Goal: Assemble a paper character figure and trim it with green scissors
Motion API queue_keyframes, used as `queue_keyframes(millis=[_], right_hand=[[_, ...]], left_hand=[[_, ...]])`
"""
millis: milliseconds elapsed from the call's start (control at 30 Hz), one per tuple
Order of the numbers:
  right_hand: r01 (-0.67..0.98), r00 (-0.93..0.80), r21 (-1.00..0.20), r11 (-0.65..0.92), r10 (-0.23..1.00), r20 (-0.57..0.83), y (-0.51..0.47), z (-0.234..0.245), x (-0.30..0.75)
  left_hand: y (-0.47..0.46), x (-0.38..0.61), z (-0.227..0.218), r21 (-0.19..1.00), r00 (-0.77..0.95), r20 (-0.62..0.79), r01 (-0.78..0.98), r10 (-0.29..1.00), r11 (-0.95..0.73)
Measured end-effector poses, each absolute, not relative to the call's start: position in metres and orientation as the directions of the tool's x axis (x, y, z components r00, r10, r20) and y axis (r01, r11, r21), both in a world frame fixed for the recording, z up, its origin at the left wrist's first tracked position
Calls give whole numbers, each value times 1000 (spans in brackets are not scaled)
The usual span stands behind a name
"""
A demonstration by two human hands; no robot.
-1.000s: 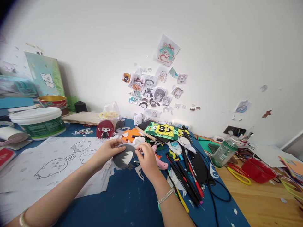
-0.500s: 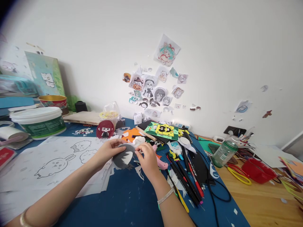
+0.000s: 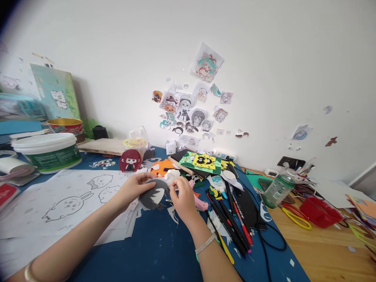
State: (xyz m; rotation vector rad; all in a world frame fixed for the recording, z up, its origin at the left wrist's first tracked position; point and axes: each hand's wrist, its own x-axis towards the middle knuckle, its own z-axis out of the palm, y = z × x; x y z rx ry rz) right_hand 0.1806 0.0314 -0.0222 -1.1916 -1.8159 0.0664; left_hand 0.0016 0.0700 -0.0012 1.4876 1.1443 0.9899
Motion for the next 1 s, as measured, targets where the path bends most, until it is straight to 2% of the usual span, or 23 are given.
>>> queue_keyframes(millis=[100, 267, 433, 633, 767, 1000], right_hand=[[677, -77, -530, 511, 765, 639, 31, -21, 182], [720, -133, -460, 520, 754, 643, 32, -23, 181], [751, -165, -396, 528, 731, 662, 33, -23, 179], [774, -183, -385, 502, 760, 624, 31, -22, 182], [797, -133, -401, 452, 779, 613, 32, -22, 185], [824, -181, -320, 468, 752, 634, 34, -25, 184]], left_hand=[[69, 2, 0, 985, 232, 11, 167, 973, -51], [69, 2, 0, 982, 228, 65, 160, 972, -103], [68, 3, 1, 975, 223, 60, 196, 973, -106], [66, 4, 2, 969, 220, 61, 220, 974, -110], [68, 2, 3, 978, 227, 35, 195, 973, -81], [68, 2, 2, 971, 248, 66, 208, 966, -120]])
